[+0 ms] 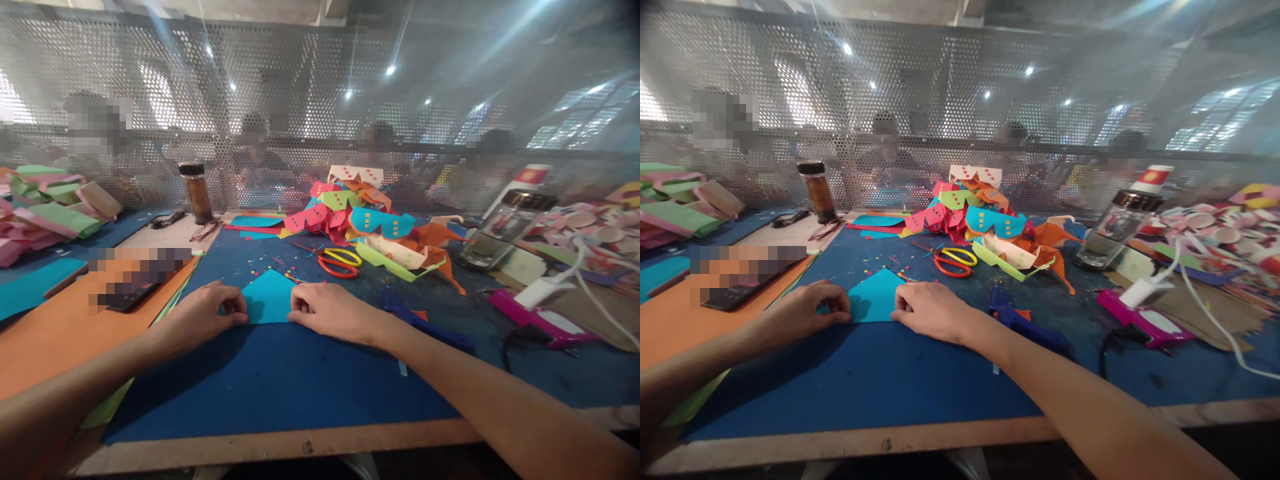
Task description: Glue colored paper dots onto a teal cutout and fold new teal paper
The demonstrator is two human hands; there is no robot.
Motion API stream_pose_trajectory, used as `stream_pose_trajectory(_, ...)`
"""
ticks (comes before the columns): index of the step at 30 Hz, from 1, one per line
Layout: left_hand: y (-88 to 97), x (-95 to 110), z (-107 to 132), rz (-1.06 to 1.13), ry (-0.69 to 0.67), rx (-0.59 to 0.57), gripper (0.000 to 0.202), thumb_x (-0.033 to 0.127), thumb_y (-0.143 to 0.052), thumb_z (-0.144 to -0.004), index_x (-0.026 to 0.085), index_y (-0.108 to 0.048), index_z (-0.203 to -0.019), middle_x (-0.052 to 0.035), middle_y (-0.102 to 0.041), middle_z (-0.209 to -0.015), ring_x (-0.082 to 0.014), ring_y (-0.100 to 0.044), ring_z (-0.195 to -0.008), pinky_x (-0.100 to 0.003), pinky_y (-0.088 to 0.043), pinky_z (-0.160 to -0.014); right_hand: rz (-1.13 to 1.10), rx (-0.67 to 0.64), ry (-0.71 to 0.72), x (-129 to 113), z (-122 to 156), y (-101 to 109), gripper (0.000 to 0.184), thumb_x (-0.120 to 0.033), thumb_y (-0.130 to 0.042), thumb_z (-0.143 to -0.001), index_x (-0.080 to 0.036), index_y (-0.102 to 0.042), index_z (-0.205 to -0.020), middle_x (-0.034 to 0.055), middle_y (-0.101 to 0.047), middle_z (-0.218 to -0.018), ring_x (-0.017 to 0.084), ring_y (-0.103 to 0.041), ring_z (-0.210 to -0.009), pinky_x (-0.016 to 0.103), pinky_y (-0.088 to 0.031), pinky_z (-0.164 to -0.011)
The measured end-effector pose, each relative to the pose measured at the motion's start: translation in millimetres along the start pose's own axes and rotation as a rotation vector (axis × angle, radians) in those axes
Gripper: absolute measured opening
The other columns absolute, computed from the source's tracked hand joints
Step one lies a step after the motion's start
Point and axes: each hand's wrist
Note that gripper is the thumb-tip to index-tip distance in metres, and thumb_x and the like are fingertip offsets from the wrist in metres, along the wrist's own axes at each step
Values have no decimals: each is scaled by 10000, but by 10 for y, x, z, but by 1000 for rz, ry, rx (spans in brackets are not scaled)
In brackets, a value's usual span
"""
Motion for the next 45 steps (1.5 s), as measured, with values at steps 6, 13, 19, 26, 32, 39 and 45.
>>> stream_pose_trajectory(6,40,-10,4,22,18,-42,192,407,-616,-836,236,-703,-820,-23,-687,-851,-234,-629,-847,-337,-447,-761,-1,-71,-15,20,27,101,139,-316,-617,-873,-198,-601,-803,23,-675,-837,152,-568,-732,282,-323,-609)
stream_pose_trajectory(13,39,-58,-8,21,15,-43,154,381,-637,-812,241,-698,-795,-16,-679,-847,-231,-629,-837,-330,-442,-749,8,-144,-8,57,40,194,150,-305,-615,-876,-192,-586,-781,29,-670,-847,148,-553,-722,277,-316,-614)
stream_pose_trajectory(19,64,-131,-18,15,3,-70,178,400,-635,-814,236,-697,-790,-24,-678,-853,-232,-629,-845,-336,-442,-761,-18,-158,2,111,51,216,167,-324,-613,-873,-199,-569,-770,27,-668,-824,152,-551,-709,286,-327,-613)
stream_pose_trajectory(26,132,-206,-35,9,-20,-123,192,409,-640,-804,227,-695,-778,-21,-673,-832,-223,-621,-834,-322,-443,-761,18,-194,-1,186,53,256,168,-328,-621,-858,-202,-566,-762,18,-659,-824,151,-554,-719,280,-331,-607)
stream_pose_trajectory(32,183,-250,-39,26,-34,-173,183,412,-668,-789,232,-700,-777,-8,-678,-821,-218,-626,-839,-306,-441,-759,32,-227,-19,201,42,298,173,-338,-659,-841,-202,-583,-768,18,-661,-827,164,-570,-751,280,-344,-635)
stream_pose_trajectory(39,234,-225,-45,8,-11,-193,201,421,-673,-776,222,-698,-761,-13,-688,-815,-220,-633,-825,-304,-432,-747,52,-255,-53,192,50,348,168,-345,-665,-843,-206,-599,-776,17,-671,-839,170,-587,-773,281,-348,-648)
stream_pose_trajectory(45,262,-223,-37,27,-21,-228,199,419,-667,-777,222,-682,-754,-8,-681,-804,-215,-620,-819,-292,-431,-732,48,-265,-63,183,60,377,170,-357,-663,-839,-202,-614,-787,10,-667,-830,166,-588,-771,279,-352,-645)
Point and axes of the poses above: each hand's wrist, its own z-axis away from the middle knuckle, its own y-axis out of the back of the hand, x = y × z
